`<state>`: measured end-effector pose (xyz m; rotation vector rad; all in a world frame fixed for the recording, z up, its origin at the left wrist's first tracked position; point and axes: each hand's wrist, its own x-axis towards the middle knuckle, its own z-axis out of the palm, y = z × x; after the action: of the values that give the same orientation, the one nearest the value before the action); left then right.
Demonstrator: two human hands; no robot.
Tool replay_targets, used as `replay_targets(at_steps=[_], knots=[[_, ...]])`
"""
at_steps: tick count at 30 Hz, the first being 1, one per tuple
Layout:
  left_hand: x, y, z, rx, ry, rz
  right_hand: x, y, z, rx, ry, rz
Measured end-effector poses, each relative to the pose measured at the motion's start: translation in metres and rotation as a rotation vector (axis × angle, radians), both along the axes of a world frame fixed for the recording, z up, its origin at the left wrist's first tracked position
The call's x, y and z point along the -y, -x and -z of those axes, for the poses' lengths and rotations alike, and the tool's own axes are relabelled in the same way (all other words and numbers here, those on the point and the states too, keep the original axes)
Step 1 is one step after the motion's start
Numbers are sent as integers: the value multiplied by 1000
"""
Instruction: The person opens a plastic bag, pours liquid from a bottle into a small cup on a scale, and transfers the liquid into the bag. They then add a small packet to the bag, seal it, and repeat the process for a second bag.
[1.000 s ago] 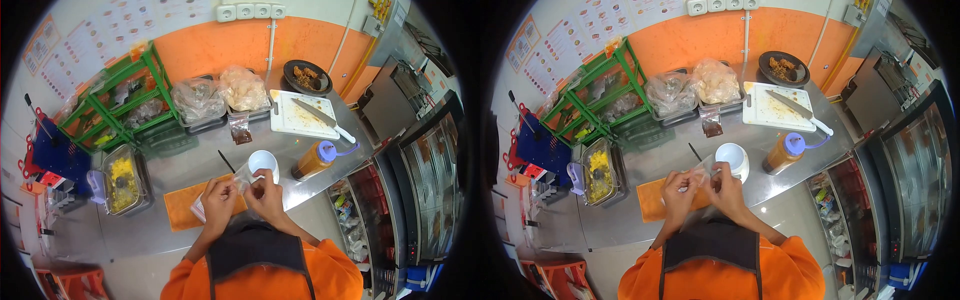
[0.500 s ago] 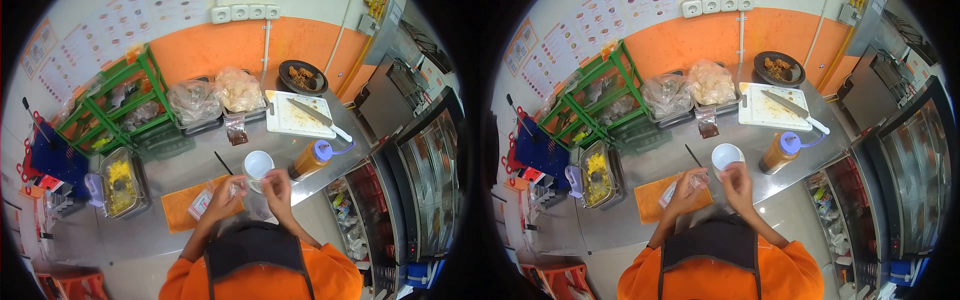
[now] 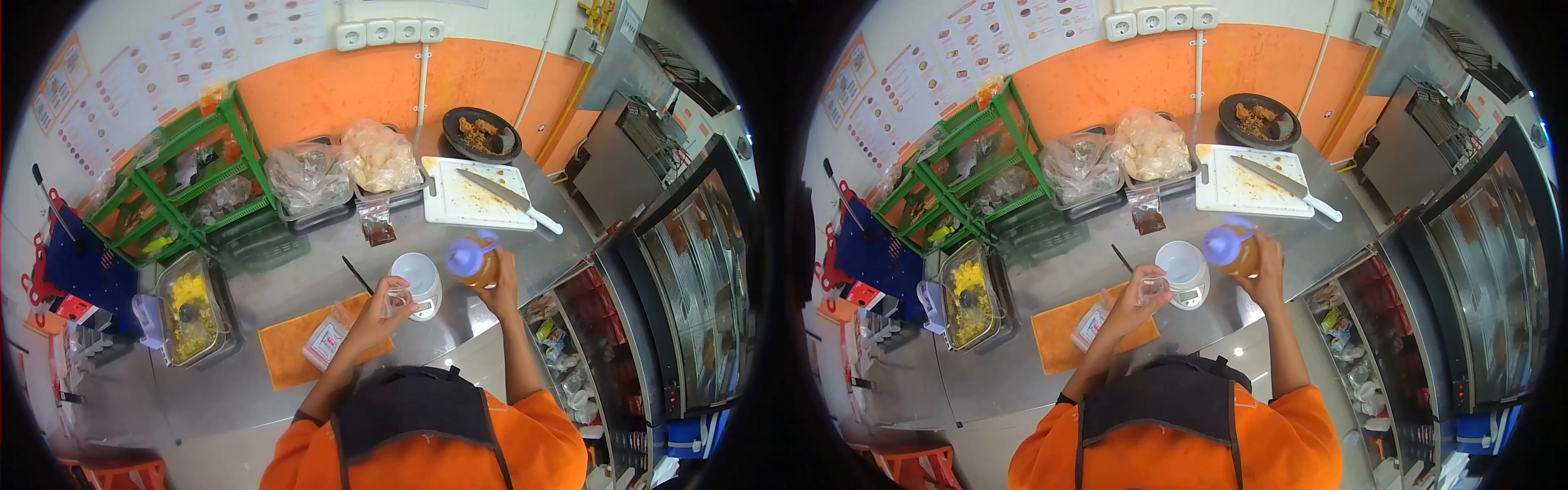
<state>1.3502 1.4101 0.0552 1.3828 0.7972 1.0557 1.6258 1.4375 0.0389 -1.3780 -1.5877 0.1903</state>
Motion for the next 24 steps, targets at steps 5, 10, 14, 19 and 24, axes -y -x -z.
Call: replay_targets(at_steps=[5,10,14,19,24], knots=[[-10,-5,9,-237,-79,-3,8,7,-72,501,-94,-136],[-19,-15,-1,-340,-145,43,5,7,-105,713,-174,-211],[-21,-16,-10,-379,-98,118,3,6,-119,901,-246,-202],[-27,-20,3,-271,-99,146,-4,4,-129,1069,-362,-184],[-28,-20,2,-247,-38,197,-5,7,-141,1162,-415,-222]])
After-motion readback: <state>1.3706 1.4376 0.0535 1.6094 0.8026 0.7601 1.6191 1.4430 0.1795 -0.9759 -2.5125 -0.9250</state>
